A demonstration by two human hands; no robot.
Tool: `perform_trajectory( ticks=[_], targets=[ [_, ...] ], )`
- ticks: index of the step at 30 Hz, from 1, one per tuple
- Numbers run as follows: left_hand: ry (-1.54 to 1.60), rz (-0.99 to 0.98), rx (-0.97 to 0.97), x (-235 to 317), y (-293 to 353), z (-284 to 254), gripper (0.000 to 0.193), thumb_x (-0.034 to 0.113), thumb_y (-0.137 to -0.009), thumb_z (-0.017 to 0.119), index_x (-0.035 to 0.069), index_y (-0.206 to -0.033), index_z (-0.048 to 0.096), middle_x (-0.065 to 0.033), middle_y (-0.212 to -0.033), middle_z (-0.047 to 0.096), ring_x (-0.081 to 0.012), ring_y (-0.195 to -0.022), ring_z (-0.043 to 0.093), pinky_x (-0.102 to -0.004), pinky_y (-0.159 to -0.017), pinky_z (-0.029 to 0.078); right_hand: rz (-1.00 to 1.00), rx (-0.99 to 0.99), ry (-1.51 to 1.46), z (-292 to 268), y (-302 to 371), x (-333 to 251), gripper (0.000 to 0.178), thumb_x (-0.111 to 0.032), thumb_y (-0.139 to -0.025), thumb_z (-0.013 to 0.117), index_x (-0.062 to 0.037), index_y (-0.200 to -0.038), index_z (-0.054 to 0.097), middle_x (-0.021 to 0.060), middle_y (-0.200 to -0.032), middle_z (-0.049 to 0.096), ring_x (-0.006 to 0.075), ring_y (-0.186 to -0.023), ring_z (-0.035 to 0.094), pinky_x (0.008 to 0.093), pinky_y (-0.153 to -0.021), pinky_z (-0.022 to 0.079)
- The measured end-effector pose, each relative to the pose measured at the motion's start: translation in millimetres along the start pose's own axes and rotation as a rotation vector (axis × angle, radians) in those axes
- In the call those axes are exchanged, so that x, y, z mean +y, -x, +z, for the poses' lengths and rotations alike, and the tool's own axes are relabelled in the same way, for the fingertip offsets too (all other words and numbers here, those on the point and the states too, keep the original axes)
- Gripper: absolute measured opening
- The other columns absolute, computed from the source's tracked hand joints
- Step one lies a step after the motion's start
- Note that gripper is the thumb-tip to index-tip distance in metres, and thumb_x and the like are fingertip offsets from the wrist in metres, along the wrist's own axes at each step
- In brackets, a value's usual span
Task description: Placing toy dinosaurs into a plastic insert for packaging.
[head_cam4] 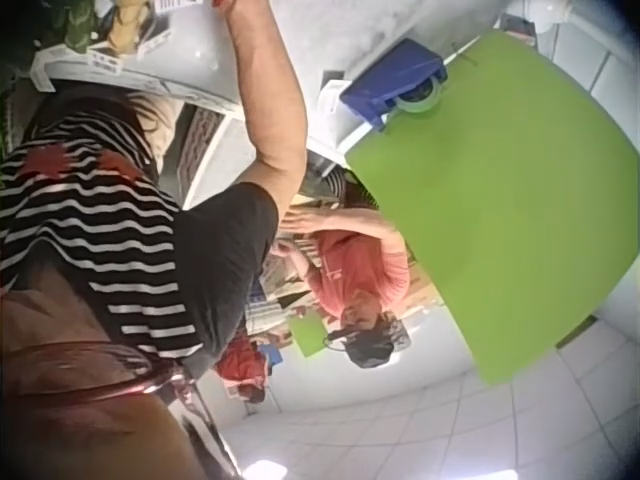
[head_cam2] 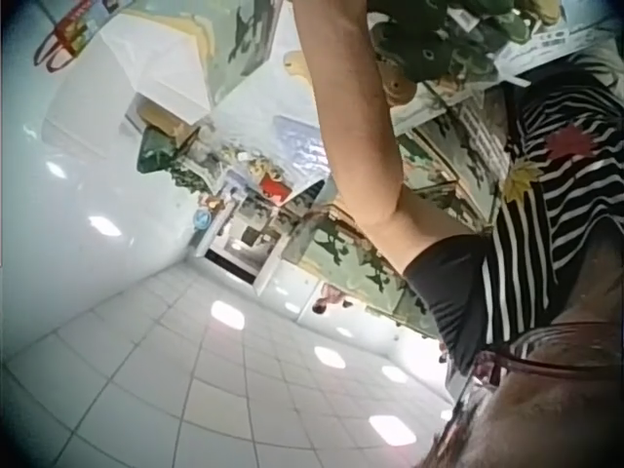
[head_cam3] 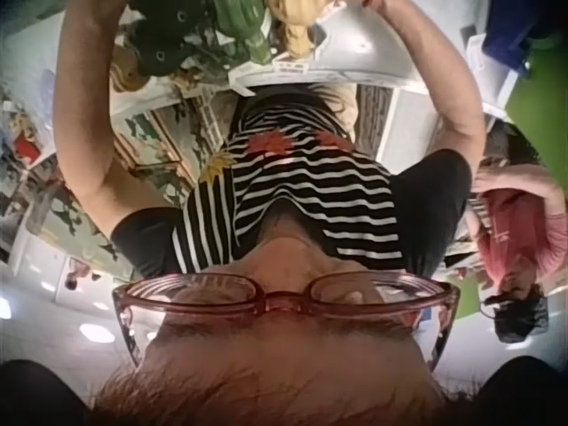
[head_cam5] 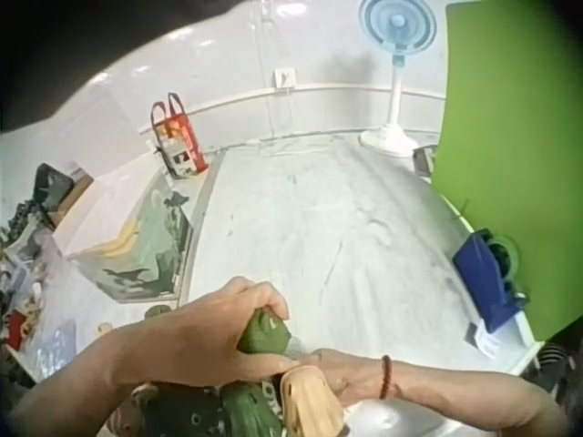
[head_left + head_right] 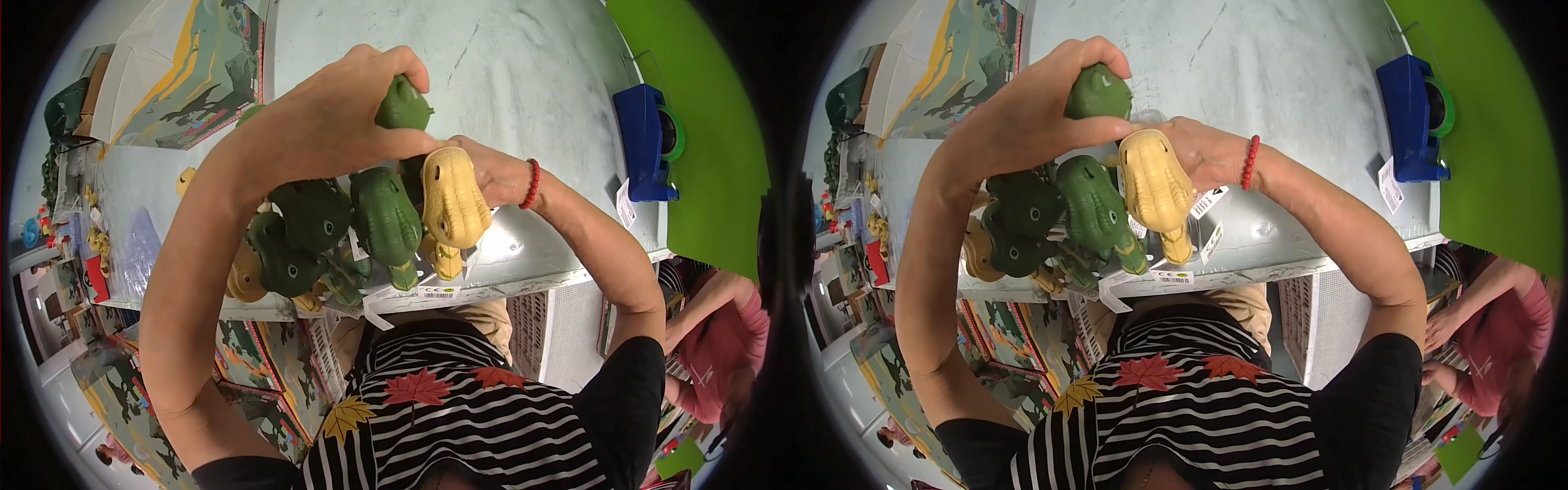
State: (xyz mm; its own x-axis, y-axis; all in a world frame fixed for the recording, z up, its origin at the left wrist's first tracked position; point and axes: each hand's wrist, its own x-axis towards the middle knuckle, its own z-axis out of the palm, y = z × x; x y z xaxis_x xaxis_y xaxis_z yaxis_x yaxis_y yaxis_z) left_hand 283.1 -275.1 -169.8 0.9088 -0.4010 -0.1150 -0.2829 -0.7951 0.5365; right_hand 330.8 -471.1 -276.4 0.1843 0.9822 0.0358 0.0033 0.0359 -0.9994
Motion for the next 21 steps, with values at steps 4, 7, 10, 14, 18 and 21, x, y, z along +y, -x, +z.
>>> perform_trajectory(
  ticks=[4,7,10,14,18,21],
  targets=[
    [0.003,-0.118,-0.143,8.3,12.5,-6.8,0.042,0.026,-0.080,0.063,0.011,-0.114,0.046,-0.0095,-0.107,0.049,-0.0254,-0.090,0.055,-0.0335,-0.080,0.043,0.313,0.058,-0.264,12.4,-3.1,-7.7,0.047,-0.026,-0.067,0.074,-0.0068,-0.107,0.056,0.0069,-0.101,0.063,0.0248,-0.087,0.062,0.0341,-0.077,0.049],
    [0.003,-0.145,-0.238,12.9,15.1,-11.8,0.041,0.027,-0.082,0.060,0.011,-0.116,0.044,-0.0095,-0.111,0.047,-0.0257,-0.091,0.055,-0.0341,-0.080,0.043,0.282,0.055,-0.171,16.0,1.7,8.5,0.042,-0.020,-0.068,0.074,-0.0070,-0.104,0.057,0.0068,-0.098,0.063,0.0197,-0.086,0.063,0.0315,-0.075,0.050],
    [-0.040,-0.231,-0.318,23.6,13.6,-13.8,0.040,0.029,-0.084,0.057,0.011,-0.117,0.044,-0.0098,-0.113,0.045,-0.0259,-0.092,0.055,-0.0346,-0.081,0.042,0.030,0.089,0.156,20.3,5.5,27.7,0.042,-0.019,-0.067,0.076,-0.0078,-0.103,0.058,0.0075,-0.093,0.064,0.0172,-0.083,0.063,0.0297,-0.072,0.051],
    [-0.039,-0.258,-0.357,14.5,12.2,-12.2,0.041,0.032,-0.086,0.054,0.010,-0.118,0.043,-0.0108,-0.115,0.043,-0.0258,-0.092,0.054,-0.0343,-0.082,0.041,0.166,0.040,0.041,17.2,1.9,40.5,0.043,-0.023,-0.066,0.076,-0.0084,-0.102,0.059,0.0081,-0.094,0.063,0.0215,-0.085,0.062,0.0321,-0.074,0.050],
    [0.034,-0.227,-0.363,12.0,8.7,-10.8,0.041,0.033,-0.087,0.053,0.010,-0.119,0.043,-0.0116,-0.116,0.042,-0.0254,-0.093,0.053,-0.0333,-0.082,0.041,0.282,0.115,-0.206,18.2,7.9,59.0,0.041,-0.022,-0.067,0.074,-0.0085,-0.103,0.058,0.0094,-0.096,0.062,0.0304,-0.088,0.060,0.0363,-0.075,0.049],
    [-0.017,-0.240,-0.412,14.5,3.0,-12.4,0.041,0.033,-0.087,0.052,0.010,-0.119,0.043,-0.0116,-0.116,0.041,-0.0252,-0.093,0.053,-0.0328,-0.082,0.041,0.065,0.086,0.062,14.7,10.0,66.5,0.040,-0.020,-0.068,0.073,-0.0075,-0.103,0.058,0.0102,-0.097,0.062,0.0317,-0.087,0.060,0.0371,-0.075,0.049]
  ],
)
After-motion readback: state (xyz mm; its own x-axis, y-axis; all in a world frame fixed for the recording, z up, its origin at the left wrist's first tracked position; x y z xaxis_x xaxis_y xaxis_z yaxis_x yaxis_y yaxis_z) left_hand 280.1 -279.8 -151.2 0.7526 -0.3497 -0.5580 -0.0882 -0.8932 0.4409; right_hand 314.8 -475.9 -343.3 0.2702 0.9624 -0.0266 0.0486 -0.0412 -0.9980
